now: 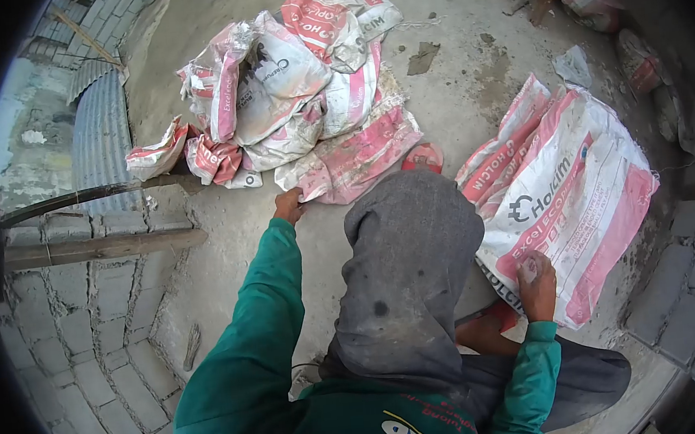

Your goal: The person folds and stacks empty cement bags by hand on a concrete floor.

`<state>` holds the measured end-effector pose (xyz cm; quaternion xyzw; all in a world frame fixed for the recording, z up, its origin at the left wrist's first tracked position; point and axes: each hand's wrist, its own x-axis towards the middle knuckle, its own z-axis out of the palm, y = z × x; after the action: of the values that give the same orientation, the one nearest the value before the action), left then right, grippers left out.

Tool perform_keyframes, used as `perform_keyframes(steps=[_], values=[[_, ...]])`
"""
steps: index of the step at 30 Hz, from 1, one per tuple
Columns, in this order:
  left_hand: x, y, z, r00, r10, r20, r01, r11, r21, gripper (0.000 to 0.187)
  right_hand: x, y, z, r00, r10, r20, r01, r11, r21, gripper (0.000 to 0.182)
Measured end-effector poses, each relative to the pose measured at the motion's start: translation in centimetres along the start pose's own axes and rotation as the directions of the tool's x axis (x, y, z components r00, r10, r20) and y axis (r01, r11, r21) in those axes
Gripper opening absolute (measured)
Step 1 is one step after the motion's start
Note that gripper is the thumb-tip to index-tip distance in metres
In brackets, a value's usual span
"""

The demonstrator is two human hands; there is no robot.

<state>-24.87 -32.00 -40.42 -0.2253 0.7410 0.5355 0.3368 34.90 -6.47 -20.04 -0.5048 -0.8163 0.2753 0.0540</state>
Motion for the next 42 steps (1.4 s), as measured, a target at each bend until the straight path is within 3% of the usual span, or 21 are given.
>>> perform_keyframes(steps=[4, 6, 9, 11, 13, 15, 17, 19, 21, 24, 26, 27, 28, 29, 31, 33, 35, 36, 37, 39, 42], values=[[-6.8, 2.4, 7.9, 0.966, 0.040, 0.257, 0.006, 0.985, -0.175, 0.041, 1.1, -2.8, -0.6, 0.996, -0.003, -0.089, 0.011, 0.996, 0.087, 0.037], [-12.0, 5.8, 9.7, 0.944, 0.113, 0.310, -0.041, 0.972, -0.232, 0.036, 1.4, -4.9, -0.3, 0.984, 0.142, -0.104, -0.095, 0.925, 0.368, 0.032], [-19.3, 11.7, 12.2, 0.872, 0.259, 0.415, -0.176, 0.958, -0.228, 0.037, 2.9, -7.1, 0.4, 0.994, 0.078, -0.076, -0.021, 0.820, 0.572, 0.030], [-23.5, 15.1, 14.6, 0.737, 0.487, 0.469, -0.247, 0.839, -0.484, 0.042, 4.4, -7.7, 1.3, 0.998, 0.054, -0.043, -0.014, 0.761, 0.649, 0.031], [-28.2, 18.2, 17.4, 0.557, 0.717, 0.419, -0.480, 0.690, -0.543, 0.044, 6.3, -13.1, -0.4, 0.967, 0.148, 0.205, -0.249, 0.407, 0.879, 0.038], [-34.8, 21.3, 19.7, 0.399, 0.795, 0.458, -0.548, 0.607, -0.575, 0.044, 7.9, -16.6, -2.4, 0.963, 0.014, 0.270, -0.259, 0.326, 0.909, 0.058], [-40.4, 23.7, 21.6, 0.230, 0.847, 0.480, -0.729, 0.476, -0.491, 0.042, 9.7, -19.8, -4.9, 0.945, -0.135, 0.299, -0.294, 0.054, 0.954, 0.077], [-47.7, 25.3, 21.2, 0.039, 0.841, 0.539, -0.859, 0.304, -0.413, 0.045, 10.4, -22.9, -9.5, 0.968, -0.208, 0.143, -0.166, -0.099, 0.981, 0.086], [-52.5, 24.2, 21.4, -0.032, 0.820, 0.571, -0.853, 0.275, -0.444, 0.056, 9.7, -25.0, -14.5, 0.939, -0.333, -0.091, -0.036, -0.356, 0.934, 0.080], [-55.9, 19.7, 22.3, -0.095, 0.821, 0.563, -0.795, 0.277, -0.539, 0.075, 7.7, -24.5, -19.8, 0.986, -0.074, -0.147, 0.085, -0.536, 0.840, 0.048], [-56.1, 17.1, 22.6, -0.189, 0.701, 0.688, -0.830, 0.260, -0.493, 0.071, 7.0, -19.1, -20.1, 0.983, -0.059, -0.174, 0.123, -0.497, 0.859, 0.036], [-57.0, 17.2, 21.4, -0.139, 0.427, 0.894, -0.854, 0.406, -0.327, 0.070, 7.0, -14.2, -18.6, 0.974, 0.021, -0.224, 0.214, -0.394, 0.894, 0.034], [-55.8, 16.4, 21.6, -0.282, 0.256, 0.925, -0.877, 0.322, -0.357, 0.072, 5.1, -13.3, -19.1, 0.990, 0.037, -0.138, 0.141, -0.418, 0.898, 0.031], [-56.7, 17.9, 20.7, -0.238, -0.137, 0.962, -0.928, 0.323, -0.183, 0.072, 4.4, -10.1, -18.4, 0.987, 0.142, -0.078, 0.130, -0.403, 0.906, 0.029], [-55.8, 18.8, 20.5, -0.249, -0.483, 0.840, -0.964, 0.035, -0.265, 0.070, 1.2, -4.2, -17.1, 0.960, 0.279, 0.025, 0.033, -0.203, 0.979, 0.033], [-53.7, 18.7, 21.1, -0.296, -0.408, 0.864, -0.947, 0.010, -0.320, 0.069, -1.0, 3.3, -13.2, 0.896, 0.432, 0.103, -0.134, 0.043, 0.990, 0.041], [-52.4, 19.8, 22.3, -0.191, -0.308, 0.932, -0.969, -0.090, -0.229, 0.069, -2.8, 5.0, -12.0, 0.832, 0.547, 0.096, -0.195, 0.126, 0.973, 0.045], [-51.9, 20.5, 23.0, -0.162, -0.292, 0.943, -0.975, -0.096, -0.198, 0.069, -3.3, 4.3, -11.3, 0.768, 0.640, -0.015, -0.370, 0.463, 0.805, 0.052], [-51.3, 21.3, 23.9, -0.130, -0.272, 0.953, -0.982, -0.101, -0.163, 0.068, -3.7, 4.0, -11.0, 0.718, 0.679, -0.152, -0.541, 0.682, 0.492, 0.059], [-48.4, 22.2, 25.8, -0.074, -0.191, 0.979, -0.991, -0.096, -0.093, 0.067, -4.5, 5.3, -9.5, 0.657, 0.716, -0.236, -0.623, 0.692, 0.364, 0.064], [-40.6, 21.8, 28.4, 0.110, -0.028, 0.994, -0.987, 0.114, 0.113, 0.066, -5.9, 2.7, -10.8, 0.623, 0.620, -0.477, -0.656, 0.746, 0.112, 0.078]])
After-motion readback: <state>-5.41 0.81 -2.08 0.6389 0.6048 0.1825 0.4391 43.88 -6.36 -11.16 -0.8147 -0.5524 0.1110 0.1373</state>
